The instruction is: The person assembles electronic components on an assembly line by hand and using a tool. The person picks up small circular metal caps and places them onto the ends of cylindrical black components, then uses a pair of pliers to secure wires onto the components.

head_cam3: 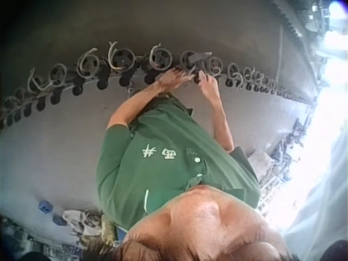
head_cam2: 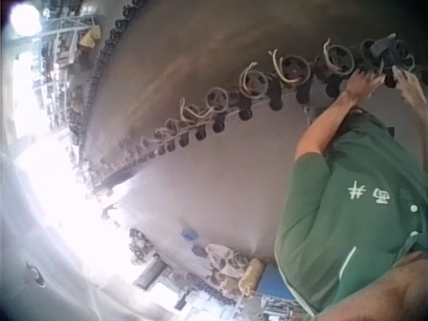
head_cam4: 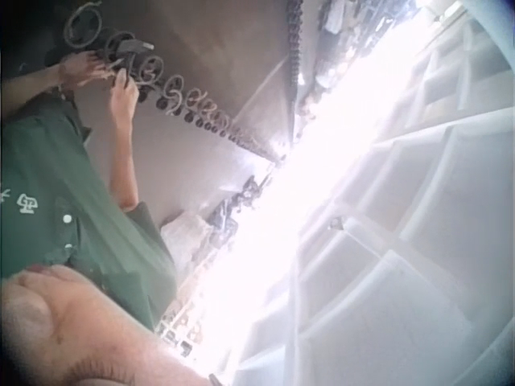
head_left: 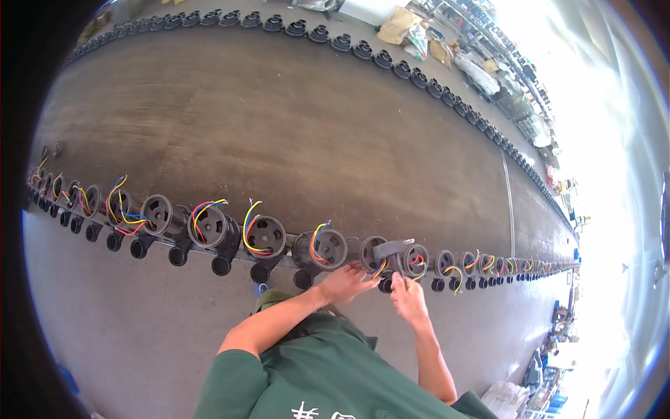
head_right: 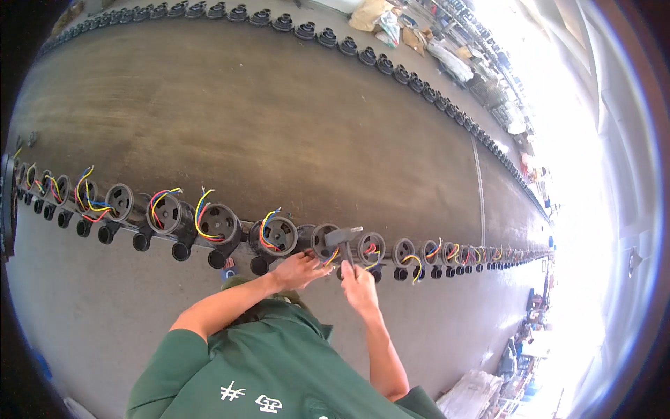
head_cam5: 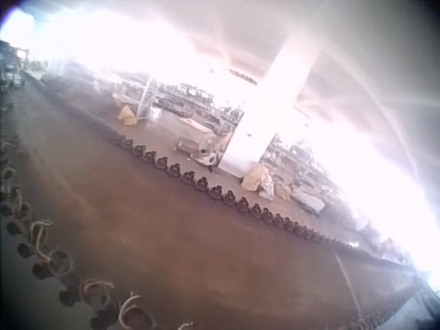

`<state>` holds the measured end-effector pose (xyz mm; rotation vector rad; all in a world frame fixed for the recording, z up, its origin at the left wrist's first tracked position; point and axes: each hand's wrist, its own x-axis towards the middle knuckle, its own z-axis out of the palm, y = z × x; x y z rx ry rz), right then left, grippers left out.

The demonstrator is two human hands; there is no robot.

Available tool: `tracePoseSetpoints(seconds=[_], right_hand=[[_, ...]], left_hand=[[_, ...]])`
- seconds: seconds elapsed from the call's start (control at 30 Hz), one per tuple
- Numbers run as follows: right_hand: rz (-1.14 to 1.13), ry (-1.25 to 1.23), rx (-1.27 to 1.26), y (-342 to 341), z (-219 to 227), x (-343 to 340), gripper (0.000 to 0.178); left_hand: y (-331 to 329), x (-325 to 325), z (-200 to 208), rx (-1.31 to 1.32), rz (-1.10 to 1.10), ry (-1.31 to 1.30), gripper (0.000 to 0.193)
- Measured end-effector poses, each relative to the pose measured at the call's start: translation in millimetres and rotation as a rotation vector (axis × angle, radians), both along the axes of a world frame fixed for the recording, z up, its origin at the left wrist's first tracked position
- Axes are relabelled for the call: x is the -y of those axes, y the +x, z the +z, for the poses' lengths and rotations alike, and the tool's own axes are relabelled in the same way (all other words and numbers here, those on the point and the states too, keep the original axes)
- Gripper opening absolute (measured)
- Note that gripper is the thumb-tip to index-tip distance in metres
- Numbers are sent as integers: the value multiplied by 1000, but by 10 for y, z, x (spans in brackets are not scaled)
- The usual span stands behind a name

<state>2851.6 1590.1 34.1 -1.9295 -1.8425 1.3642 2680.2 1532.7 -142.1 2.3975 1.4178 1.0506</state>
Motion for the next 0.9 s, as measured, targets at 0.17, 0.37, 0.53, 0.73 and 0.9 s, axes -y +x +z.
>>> tracePoseSetpoints(seconds=[0.17, 0.37, 0.53, 0.73, 0.9], right_hand=[[-48, 156, -321, -59, 134, 221, 44], [-109, -81, -49, 48, -232, 141, 45], [-85, -72, -245, -51, 289, 165, 41], [35, 2, -349, 223, -66, 106, 38], [77, 104, -496, 793, 389, -209, 36]], left_hand=[[37, 13, -9, 66, 9, 15, 59], [82, -31, -15, 84, 9, -8, 57], [109, 8, 51, 134, 32, 23, 54], [372, 216, 178, 45, 27, 38, 61], [1180, 148, 284, 527, 219, -407, 70]])
